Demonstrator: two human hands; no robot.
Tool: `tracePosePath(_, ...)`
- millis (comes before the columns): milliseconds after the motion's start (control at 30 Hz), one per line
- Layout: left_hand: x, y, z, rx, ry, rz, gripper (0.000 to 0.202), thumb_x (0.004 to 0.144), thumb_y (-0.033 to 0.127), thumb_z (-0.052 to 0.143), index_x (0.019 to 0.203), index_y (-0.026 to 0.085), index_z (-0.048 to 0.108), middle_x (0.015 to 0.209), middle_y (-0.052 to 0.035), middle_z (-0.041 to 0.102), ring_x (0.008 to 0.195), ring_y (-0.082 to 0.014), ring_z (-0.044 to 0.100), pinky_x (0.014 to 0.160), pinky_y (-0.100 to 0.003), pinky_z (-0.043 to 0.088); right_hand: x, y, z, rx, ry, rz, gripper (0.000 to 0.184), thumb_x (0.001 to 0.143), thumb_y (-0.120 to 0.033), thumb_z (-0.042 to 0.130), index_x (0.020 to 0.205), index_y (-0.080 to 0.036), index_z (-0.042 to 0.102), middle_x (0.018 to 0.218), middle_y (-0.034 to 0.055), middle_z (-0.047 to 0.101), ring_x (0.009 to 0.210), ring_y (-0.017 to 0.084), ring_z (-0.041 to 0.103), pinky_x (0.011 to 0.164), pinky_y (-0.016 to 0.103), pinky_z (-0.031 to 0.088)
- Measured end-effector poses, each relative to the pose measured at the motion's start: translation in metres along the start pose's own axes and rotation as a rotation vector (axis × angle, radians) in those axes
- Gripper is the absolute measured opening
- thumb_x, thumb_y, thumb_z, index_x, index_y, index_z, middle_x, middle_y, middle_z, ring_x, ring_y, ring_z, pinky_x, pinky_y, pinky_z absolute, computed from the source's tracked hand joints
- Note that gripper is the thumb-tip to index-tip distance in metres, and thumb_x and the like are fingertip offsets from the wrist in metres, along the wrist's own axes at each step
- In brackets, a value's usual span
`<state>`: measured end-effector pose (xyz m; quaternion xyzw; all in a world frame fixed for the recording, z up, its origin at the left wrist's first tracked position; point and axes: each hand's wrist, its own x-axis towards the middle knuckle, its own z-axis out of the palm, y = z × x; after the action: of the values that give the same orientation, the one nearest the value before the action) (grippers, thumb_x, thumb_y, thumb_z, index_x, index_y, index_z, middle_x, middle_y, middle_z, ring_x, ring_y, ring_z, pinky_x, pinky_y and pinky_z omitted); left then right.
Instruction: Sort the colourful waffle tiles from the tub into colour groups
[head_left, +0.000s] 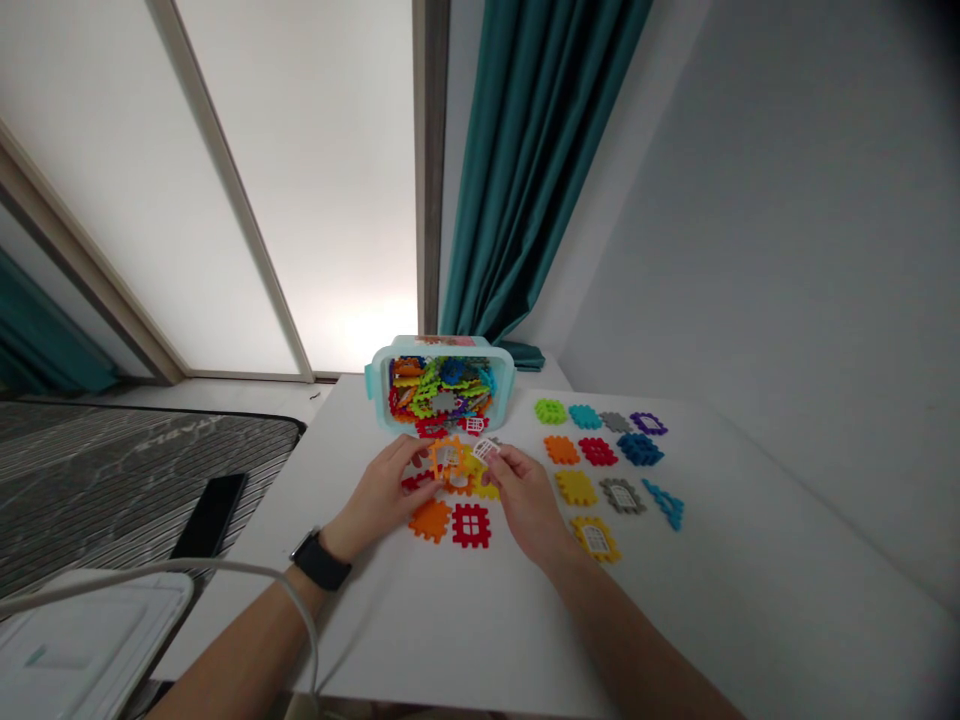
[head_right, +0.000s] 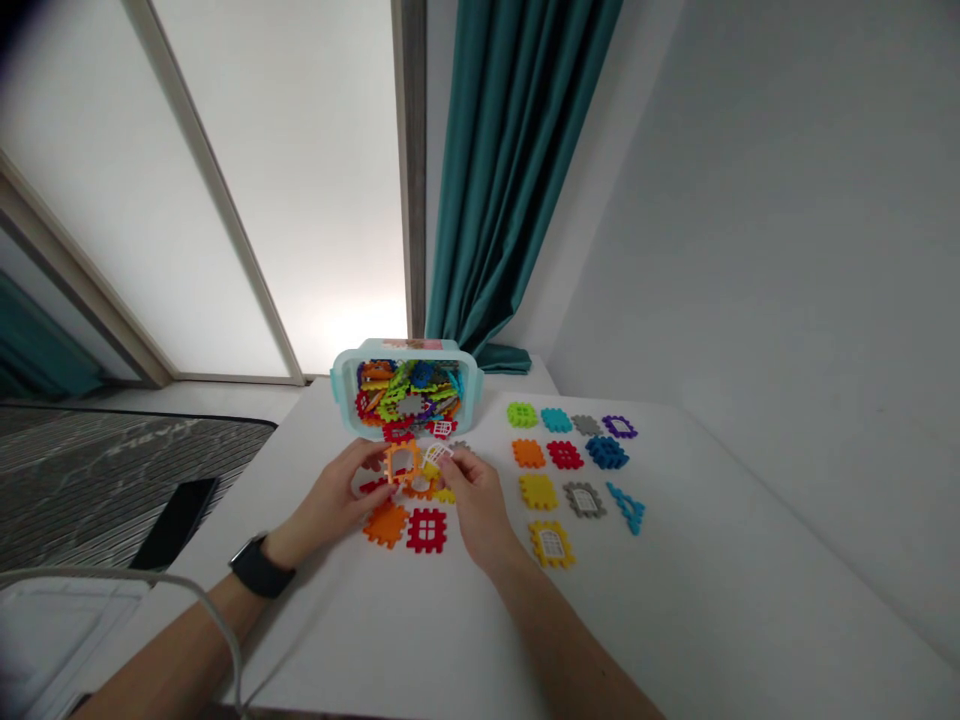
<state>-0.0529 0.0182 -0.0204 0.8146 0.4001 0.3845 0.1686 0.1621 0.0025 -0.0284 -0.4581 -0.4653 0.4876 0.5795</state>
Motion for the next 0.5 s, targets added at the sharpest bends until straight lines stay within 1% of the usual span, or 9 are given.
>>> tracePosePath(100, -0.0005, -0.0002, 0.0013, -0.023, -0.008, 0.000, 0.041, 0.087, 0.032, 0.065, 0.126, 0.021, 0.056, 0.102, -0.0081, 0.066, 0.092, -0.0230, 0.064, 0.084, -0.039, 0.055, -0.0013, -0.0025, 0.0022, 0.069, -0.013, 0.018, 0.028, 0.077, -0.044, 0.074, 0.075, -0.021, 0.057, 0.066, -0.0035, 0.058, 0.062, 0.013, 0.050, 0.061, 0.026, 0.041)
tracePosePath(200, -0.0012, -0.0018, 0.0031, -0.047, -0.004, -0.024, 0.043, 0.086, 0.031, 0.067, 0.126, 0.020, 0.057, 0.105, -0.0085, 0.068, 0.093, -0.0231, 0.065, 0.086, -0.040, 0.055, -0.0027, -0.0042, 0.0029, 0.042, -0.049, 0.019, 0.025, 0.080, -0.042, 0.071, 0.074, -0.021, 0.058, 0.067, -0.0027, 0.060, 0.062, 0.013, 0.051, 0.061, 0.026, 0.041)
tracePosePath(267, -0.0014, -0.0021, 0.0042, -0.065, -0.008, -0.059, 0.044, 0.084, 0.031, 0.069, 0.125, 0.020, 0.058, 0.104, -0.0081, 0.070, 0.093, -0.0230, 0.066, 0.087, -0.040, 0.055, -0.0033, -0.0042, 0.0028, -0.013, -0.044, 0.006, 0.028, 0.082, -0.045, 0.069, 0.073, -0.021, 0.059, 0.066, -0.0028, 0.058, 0.062, 0.014, 0.051, 0.062, 0.026, 0.042)
tracePosePath(333, -0.0013, -0.0009, 0.0051, -0.098, -0.022, -0.098, 0.045, 0.083, 0.030, 0.071, 0.125, 0.021, 0.058, 0.101, -0.0071, 0.072, 0.091, -0.0225, 0.068, 0.086, -0.039, 0.055, -0.0036, -0.0037, 0.0031, -0.052, -0.032, -0.001, 0.032, 0.083, -0.050, 0.068, 0.072, -0.020, 0.061, 0.067, -0.0015, 0.060, 0.065, 0.015, 0.054, 0.063, 0.028, 0.045)
tracePosePath(433, -0.0008, 0.0032, 0.0068, -0.174, -0.033, -0.149, 0.047, 0.082, 0.029, 0.072, 0.126, 0.021, 0.057, 0.095, -0.0049, 0.073, 0.086, -0.0206, 0.069, 0.084, -0.036, 0.055, -0.0040, -0.0026, 0.0045, -0.022, -0.044, 0.012, 0.036, 0.081, -0.056, 0.068, 0.077, -0.020, 0.065, 0.080, 0.0025, 0.067, 0.074, 0.019, 0.061, 0.067, 0.031, 0.052)
tracePosePath(500, -0.0005, 0.0059, 0.0090, -0.233, -0.030, -0.178, 0.048, 0.082, 0.028, 0.072, 0.126, 0.021, 0.057, 0.092, -0.0035, 0.073, 0.083, -0.0193, 0.069, 0.082, -0.035, 0.055, -0.0044, -0.0017, 0.0053, 0.013, -0.059, 0.025, 0.035, 0.080, -0.056, 0.070, 0.080, -0.021, 0.066, 0.082, 0.0030, 0.069, 0.075, 0.020, 0.064, 0.067, 0.033, 0.054)
